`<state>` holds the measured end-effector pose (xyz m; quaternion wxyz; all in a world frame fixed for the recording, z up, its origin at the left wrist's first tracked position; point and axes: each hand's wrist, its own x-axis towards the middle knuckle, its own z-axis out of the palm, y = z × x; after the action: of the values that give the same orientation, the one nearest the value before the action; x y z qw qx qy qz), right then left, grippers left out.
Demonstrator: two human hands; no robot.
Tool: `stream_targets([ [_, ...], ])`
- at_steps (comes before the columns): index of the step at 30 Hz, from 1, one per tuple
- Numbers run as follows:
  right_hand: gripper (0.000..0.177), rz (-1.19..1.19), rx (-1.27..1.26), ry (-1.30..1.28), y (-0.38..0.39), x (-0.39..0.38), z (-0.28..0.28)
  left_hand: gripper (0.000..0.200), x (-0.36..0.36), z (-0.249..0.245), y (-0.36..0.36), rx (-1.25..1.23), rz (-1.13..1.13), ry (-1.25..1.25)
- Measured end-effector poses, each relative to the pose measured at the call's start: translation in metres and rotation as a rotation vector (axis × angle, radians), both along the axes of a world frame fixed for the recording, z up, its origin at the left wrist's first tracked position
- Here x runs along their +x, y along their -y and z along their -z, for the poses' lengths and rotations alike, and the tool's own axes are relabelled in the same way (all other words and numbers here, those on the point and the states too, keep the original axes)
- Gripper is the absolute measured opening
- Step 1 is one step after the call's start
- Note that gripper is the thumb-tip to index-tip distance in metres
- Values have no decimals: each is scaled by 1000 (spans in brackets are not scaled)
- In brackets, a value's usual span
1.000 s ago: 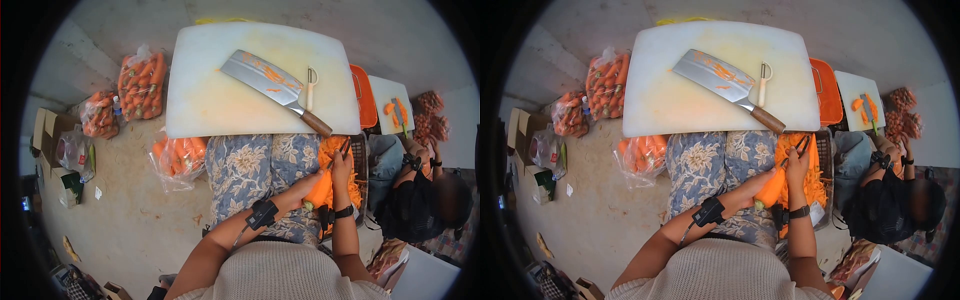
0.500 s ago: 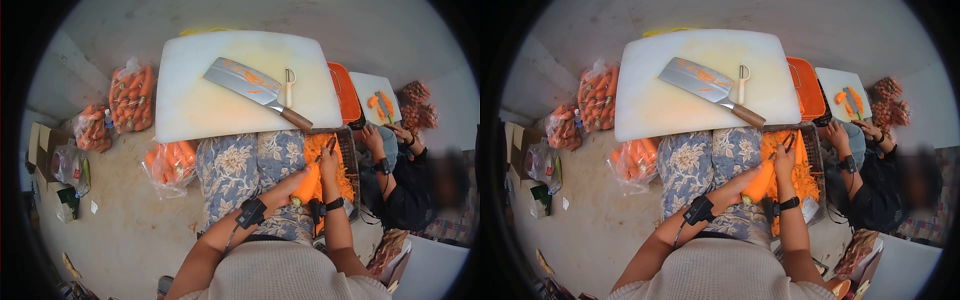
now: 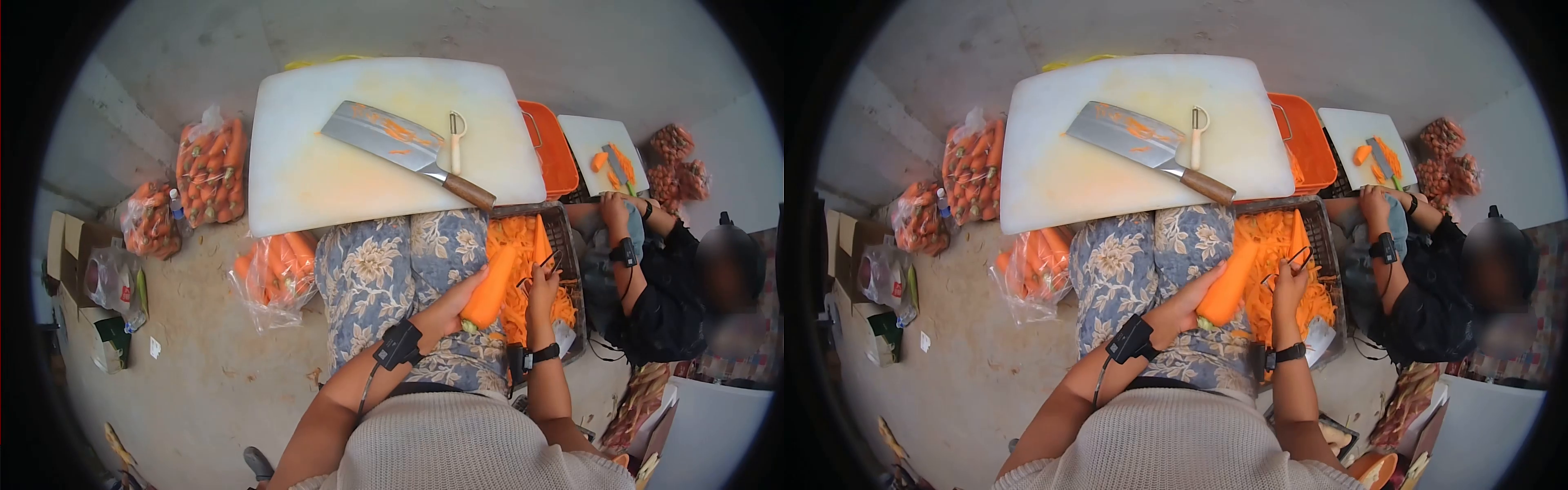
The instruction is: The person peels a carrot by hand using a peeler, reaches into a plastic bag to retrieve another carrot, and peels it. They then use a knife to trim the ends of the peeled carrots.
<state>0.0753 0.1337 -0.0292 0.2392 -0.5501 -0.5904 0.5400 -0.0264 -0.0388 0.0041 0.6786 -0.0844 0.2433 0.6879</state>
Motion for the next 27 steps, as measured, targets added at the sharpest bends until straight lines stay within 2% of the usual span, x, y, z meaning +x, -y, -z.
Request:
stream_targets([
  [2,22,-13,145,-137,20,-2,-19,50,2,2,-1,1,-13,7],
  [3,22,-8,142,-138,31,-5,-32,51,3,5,-2,5,-22,12],
  [5,22,-108,185,-310,53,-13,-59,51,6,8,-5,8,-31,15],
  [6,22,-107,184,-311,64,-15,-69,51,7,9,-6,5,-61,5],
  [9,30,-307,57,-293,96,-22,-104,50,9,3,-6,36,-92,-7],
  [10,30,-308,56,-293,97,-23,-96,49,9,0,-6,71,-91,-8],
  [12,34,-496,513,-81,98,-26,-76,47,8,-8,-5,52,-96,-71],
  [13,42,-551,562,7,98,-25,-74,46,7,-10,-5,34,-99,-134],
  [17,48,-520,542,-21,94,-29,-67,43,7,5,-8,-13,-93,-174],
  [22,46,-513,438,4,86,-31,-66,39,2,-8,-9,-3,-76,-184],
  [25,45,-498,488,0,83,-34,-62,38,-3,-14,-9,8,-57,-176],
  [27,42,-470,446,-21,79,-39,-60,39,2,11,-17,-21,-57,-200],
])
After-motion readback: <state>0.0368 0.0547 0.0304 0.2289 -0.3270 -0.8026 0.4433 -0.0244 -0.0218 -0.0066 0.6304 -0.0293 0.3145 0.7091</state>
